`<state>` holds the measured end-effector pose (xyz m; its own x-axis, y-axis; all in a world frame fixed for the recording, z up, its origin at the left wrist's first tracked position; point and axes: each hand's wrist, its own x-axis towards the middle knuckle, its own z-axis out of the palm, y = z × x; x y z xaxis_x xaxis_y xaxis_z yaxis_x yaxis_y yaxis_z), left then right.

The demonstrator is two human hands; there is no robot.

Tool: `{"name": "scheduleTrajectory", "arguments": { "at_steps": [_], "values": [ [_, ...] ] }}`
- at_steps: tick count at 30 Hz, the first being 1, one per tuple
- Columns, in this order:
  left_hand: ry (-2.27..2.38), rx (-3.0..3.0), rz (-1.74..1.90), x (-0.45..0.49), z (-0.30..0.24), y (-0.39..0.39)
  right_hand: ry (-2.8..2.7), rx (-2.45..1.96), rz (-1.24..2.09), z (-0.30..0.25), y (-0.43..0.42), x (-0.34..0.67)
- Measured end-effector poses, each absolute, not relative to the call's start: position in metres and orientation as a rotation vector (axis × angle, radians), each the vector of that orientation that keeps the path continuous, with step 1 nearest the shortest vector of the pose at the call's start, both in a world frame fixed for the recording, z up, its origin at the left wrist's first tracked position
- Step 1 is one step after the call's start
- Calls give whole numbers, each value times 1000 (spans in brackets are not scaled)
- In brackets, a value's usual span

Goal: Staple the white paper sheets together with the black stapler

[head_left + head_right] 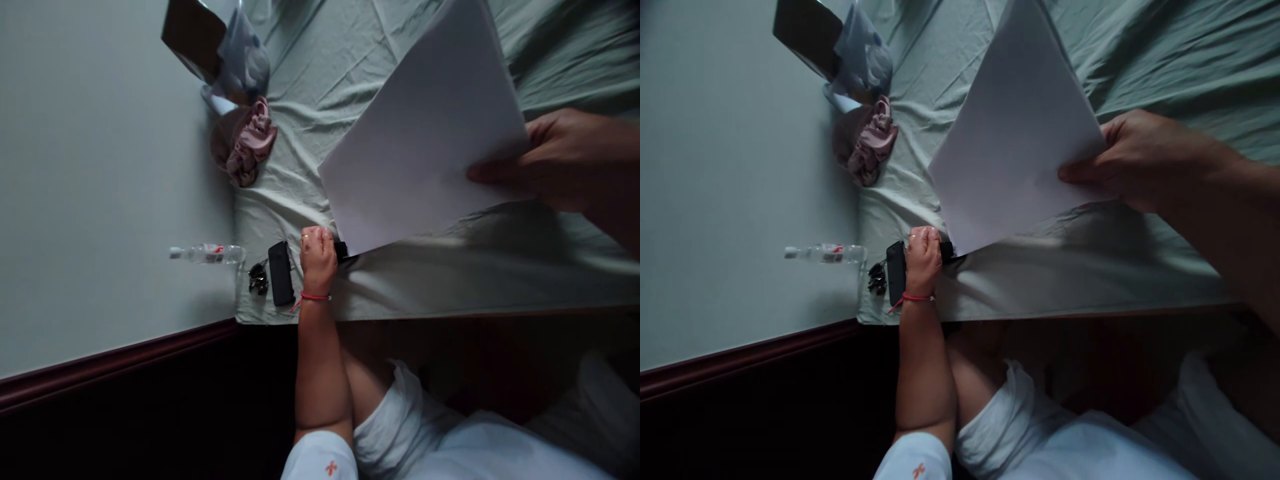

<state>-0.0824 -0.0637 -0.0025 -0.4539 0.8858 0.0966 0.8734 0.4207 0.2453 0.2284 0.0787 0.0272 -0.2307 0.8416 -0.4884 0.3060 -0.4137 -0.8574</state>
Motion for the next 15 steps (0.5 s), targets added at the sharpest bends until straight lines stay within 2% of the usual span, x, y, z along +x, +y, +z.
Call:
{"name": "scheduleTrajectory", "arguments": {
  "at_steps": [11, 15],
  "values": [
    [2680, 1666, 274, -75, -15, -64, -1363, -1624, 1706, 37, 76, 227],
    [2702, 1615, 279, -70, -19, -60, -1374, -1487, 1716, 27, 78, 229]
  ]
}}
